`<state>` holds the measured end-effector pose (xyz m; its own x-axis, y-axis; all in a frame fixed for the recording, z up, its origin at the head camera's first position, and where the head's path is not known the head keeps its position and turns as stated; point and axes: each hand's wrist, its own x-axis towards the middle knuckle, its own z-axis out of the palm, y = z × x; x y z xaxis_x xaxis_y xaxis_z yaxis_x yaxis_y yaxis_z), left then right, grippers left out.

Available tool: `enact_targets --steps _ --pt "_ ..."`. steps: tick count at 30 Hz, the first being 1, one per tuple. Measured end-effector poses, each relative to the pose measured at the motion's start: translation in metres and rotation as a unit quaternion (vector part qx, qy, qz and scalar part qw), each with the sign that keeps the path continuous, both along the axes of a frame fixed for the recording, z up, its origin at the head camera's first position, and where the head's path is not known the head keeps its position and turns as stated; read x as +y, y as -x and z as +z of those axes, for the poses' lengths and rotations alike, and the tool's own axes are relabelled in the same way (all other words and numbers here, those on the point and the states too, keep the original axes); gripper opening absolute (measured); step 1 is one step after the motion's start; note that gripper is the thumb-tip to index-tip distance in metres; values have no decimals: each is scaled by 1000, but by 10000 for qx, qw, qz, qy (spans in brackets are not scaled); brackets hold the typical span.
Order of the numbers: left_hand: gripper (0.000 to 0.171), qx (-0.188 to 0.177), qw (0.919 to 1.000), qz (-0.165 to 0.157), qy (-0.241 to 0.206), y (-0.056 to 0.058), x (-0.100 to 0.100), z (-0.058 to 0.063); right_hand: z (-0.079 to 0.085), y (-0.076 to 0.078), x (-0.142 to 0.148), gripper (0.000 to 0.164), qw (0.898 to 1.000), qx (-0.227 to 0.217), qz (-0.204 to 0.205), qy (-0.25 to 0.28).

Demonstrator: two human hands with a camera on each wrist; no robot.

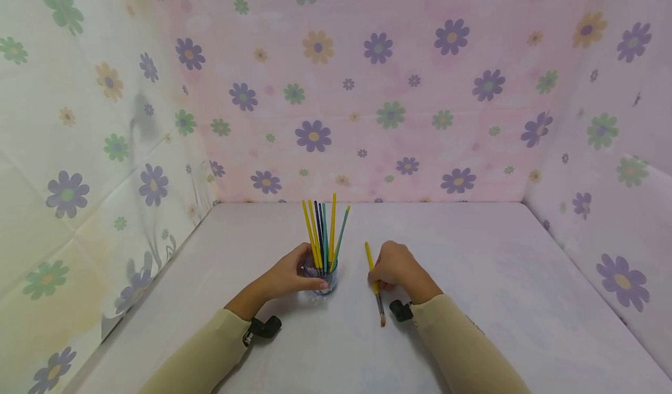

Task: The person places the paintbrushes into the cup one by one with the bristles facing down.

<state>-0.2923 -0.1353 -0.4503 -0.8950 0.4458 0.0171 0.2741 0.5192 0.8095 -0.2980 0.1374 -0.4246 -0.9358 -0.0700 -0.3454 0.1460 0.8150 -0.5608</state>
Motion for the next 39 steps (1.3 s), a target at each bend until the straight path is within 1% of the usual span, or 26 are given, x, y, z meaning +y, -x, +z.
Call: enact_targets --steps 7,12,15,23,28,32,37,39 --pt "74 -29 10000 -54 -12 0 0 -1 1 1 4 26 9993 -185 -106 301" --pt "83 -36 9999 -100 131 -2 0 0 1 2 8 23 9984 -181 -63 539" --pt "85 -52 9997 -186 173 -3 0 2 2 4 9 21 9974 -134 -96 704" --pt "71 -67 9986 -519 -88 -2 -3 4 11 7 13 21 9931 18 -372 1114" --pt "67 -95 9979 -615 -178 -2 -3 5 20 5 15 27 9873 307 -584 1448" --pt "66 -112 9976 -633 -265 -1 -2 5 26 4 16 28 9816 610 -652 1689" --pt "59 -91 9969 -681 -384 -1 -3 4 35 -1 20 27 9721 996 -483 2066" --pt "56 -77 9966 -705 -424 -2 -3 3 40 -3 22 26 9666 1167 -387 2247"
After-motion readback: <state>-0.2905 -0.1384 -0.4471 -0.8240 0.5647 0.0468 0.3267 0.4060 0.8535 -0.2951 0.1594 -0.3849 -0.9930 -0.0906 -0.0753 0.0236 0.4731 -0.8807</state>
